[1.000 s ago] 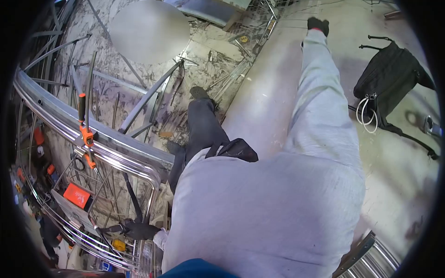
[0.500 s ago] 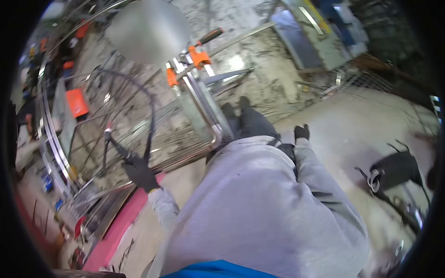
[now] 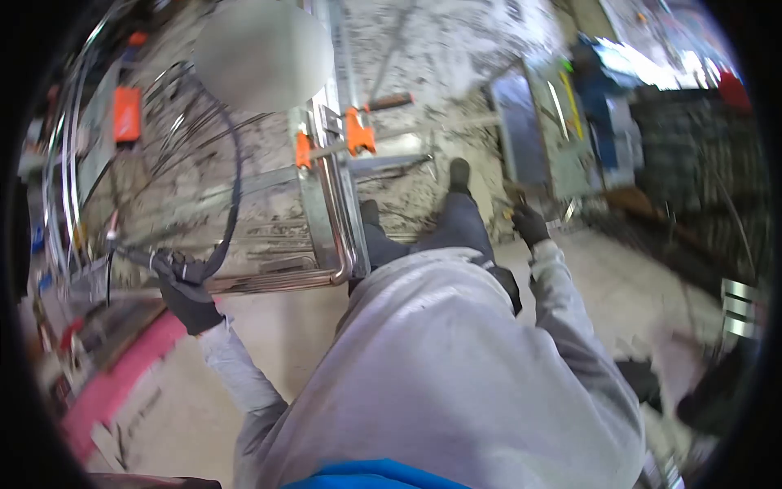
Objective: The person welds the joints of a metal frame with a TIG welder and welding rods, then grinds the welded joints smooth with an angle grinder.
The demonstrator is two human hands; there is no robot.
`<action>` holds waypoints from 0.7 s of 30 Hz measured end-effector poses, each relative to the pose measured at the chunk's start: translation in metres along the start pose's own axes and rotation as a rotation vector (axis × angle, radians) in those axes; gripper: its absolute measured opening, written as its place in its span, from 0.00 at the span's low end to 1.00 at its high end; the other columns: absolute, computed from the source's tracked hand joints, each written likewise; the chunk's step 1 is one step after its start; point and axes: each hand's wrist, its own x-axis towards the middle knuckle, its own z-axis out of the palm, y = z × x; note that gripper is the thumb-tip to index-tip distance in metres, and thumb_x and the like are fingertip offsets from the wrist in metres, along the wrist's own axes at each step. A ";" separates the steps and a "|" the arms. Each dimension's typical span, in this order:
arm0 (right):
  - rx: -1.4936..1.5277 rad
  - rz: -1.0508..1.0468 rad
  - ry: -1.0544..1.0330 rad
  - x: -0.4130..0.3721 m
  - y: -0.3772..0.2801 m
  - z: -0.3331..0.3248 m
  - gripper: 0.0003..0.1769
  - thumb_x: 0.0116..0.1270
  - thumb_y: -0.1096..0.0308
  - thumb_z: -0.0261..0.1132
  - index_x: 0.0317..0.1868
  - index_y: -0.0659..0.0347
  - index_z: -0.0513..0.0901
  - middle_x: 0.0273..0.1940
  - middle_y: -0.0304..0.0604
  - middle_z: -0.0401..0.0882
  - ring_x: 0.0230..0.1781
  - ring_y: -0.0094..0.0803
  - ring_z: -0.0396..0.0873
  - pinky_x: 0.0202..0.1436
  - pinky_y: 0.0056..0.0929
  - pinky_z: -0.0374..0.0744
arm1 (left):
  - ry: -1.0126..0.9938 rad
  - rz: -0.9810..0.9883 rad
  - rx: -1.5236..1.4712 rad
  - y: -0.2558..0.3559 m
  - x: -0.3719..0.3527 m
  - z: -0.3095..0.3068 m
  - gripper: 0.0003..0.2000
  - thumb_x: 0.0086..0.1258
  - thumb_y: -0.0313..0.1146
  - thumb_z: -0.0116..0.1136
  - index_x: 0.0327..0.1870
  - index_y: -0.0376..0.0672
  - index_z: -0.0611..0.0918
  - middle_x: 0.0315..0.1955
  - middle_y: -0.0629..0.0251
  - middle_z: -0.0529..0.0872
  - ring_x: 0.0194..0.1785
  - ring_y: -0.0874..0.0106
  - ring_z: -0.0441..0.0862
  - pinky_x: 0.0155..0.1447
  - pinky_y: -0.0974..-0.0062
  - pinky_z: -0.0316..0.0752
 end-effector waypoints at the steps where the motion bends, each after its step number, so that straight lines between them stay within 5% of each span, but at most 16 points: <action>1: 0.070 -0.028 -0.053 0.017 0.004 -0.011 0.24 0.72 0.62 0.66 0.67 0.55 0.80 0.37 0.35 0.82 0.30 0.24 0.81 0.28 0.24 0.75 | 0.062 0.041 -0.003 0.006 -0.002 0.008 0.19 0.85 0.46 0.55 0.60 0.38 0.78 0.36 0.68 0.79 0.42 0.71 0.79 0.48 0.66 0.78; 4: 0.147 0.015 -0.167 0.050 -0.012 -0.049 0.23 0.73 0.62 0.66 0.67 0.53 0.81 0.37 0.34 0.82 0.29 0.24 0.80 0.28 0.24 0.74 | -0.073 -0.140 -0.232 0.021 -0.011 0.036 0.15 0.83 0.48 0.57 0.52 0.46 0.80 0.31 0.72 0.76 0.35 0.71 0.76 0.43 0.67 0.76; 6: 0.230 0.029 -0.163 0.068 -0.006 -0.068 0.22 0.74 0.61 0.64 0.67 0.52 0.81 0.38 0.34 0.83 0.29 0.24 0.80 0.28 0.24 0.74 | -0.159 -0.159 -0.265 0.034 -0.032 0.076 0.14 0.82 0.48 0.58 0.50 0.45 0.82 0.32 0.70 0.80 0.38 0.70 0.80 0.47 0.66 0.79; 8: 0.205 0.041 -0.131 0.072 -0.012 -0.094 0.22 0.75 0.60 0.63 0.67 0.52 0.81 0.38 0.34 0.83 0.30 0.24 0.80 0.29 0.24 0.74 | 0.091 -0.170 -0.341 0.040 -0.039 0.134 0.13 0.82 0.45 0.56 0.45 0.44 0.80 0.33 0.67 0.79 0.42 0.66 0.79 0.54 0.59 0.78; 10: 0.169 0.062 -0.074 0.089 -0.021 -0.122 0.22 0.75 0.59 0.63 0.67 0.52 0.82 0.39 0.35 0.84 0.30 0.24 0.81 0.29 0.24 0.75 | -0.048 -0.200 -0.433 0.028 -0.019 0.140 0.11 0.81 0.42 0.55 0.46 0.44 0.81 0.37 0.63 0.83 0.48 0.63 0.82 0.60 0.53 0.79; 12: 0.076 -0.050 -0.117 0.104 -0.014 -0.155 0.23 0.75 0.58 0.63 0.68 0.53 0.82 0.41 0.36 0.85 0.31 0.24 0.81 0.30 0.25 0.76 | -0.021 -0.281 -0.454 0.016 -0.008 0.169 0.12 0.81 0.43 0.56 0.46 0.42 0.81 0.40 0.62 0.85 0.50 0.61 0.82 0.62 0.52 0.79; 13: 0.128 -0.108 -0.138 0.115 -0.016 -0.169 0.29 0.74 0.60 0.65 0.71 0.66 0.79 0.50 0.45 0.88 0.40 0.28 0.84 0.43 0.28 0.82 | -0.250 -0.246 -0.528 0.001 0.009 0.165 0.11 0.78 0.39 0.60 0.48 0.40 0.81 0.42 0.60 0.87 0.49 0.59 0.85 0.60 0.53 0.81; 14: -0.138 -0.519 -0.145 0.128 -0.016 -0.183 0.27 0.76 0.60 0.64 0.69 0.69 0.80 0.48 0.43 0.87 0.41 0.26 0.83 0.44 0.28 0.81 | -0.267 -0.286 -0.532 -0.003 0.022 0.168 0.11 0.78 0.39 0.60 0.48 0.40 0.81 0.42 0.60 0.87 0.49 0.59 0.85 0.60 0.53 0.81; 15: 0.050 -0.186 -0.150 0.109 -0.054 -0.195 0.26 0.77 0.62 0.63 0.68 0.71 0.79 0.47 0.43 0.87 0.42 0.25 0.82 0.46 0.28 0.81 | -0.327 -0.187 -0.307 -0.008 0.034 0.173 0.11 0.74 0.37 0.63 0.49 0.39 0.82 0.42 0.60 0.88 0.46 0.59 0.87 0.56 0.55 0.83; 17: 0.179 -0.285 -0.056 0.106 -0.088 -0.207 0.25 0.77 0.63 0.62 0.68 0.71 0.80 0.46 0.39 0.86 0.43 0.23 0.81 0.49 0.26 0.80 | -0.418 -0.112 -0.090 -0.015 0.044 0.196 0.12 0.71 0.34 0.67 0.50 0.39 0.82 0.42 0.60 0.90 0.43 0.60 0.88 0.53 0.58 0.85; 19: 0.228 -0.316 -0.026 0.105 -0.116 -0.216 0.25 0.77 0.63 0.63 0.68 0.70 0.80 0.51 0.41 0.85 0.48 0.23 0.81 0.53 0.26 0.80 | -0.244 0.426 1.090 -0.007 0.045 0.219 0.16 0.61 0.32 0.75 0.47 0.39 0.85 0.39 0.59 0.91 0.38 0.62 0.90 0.46 0.63 0.86; 21: 0.331 -0.345 -0.030 0.091 -0.155 -0.222 0.25 0.77 0.63 0.63 0.69 0.69 0.80 0.51 0.40 0.86 0.47 0.23 0.81 0.53 0.27 0.79 | -0.176 0.498 1.255 0.004 0.041 0.246 0.17 0.57 0.34 0.77 0.45 0.38 0.85 0.37 0.58 0.91 0.38 0.61 0.90 0.46 0.64 0.85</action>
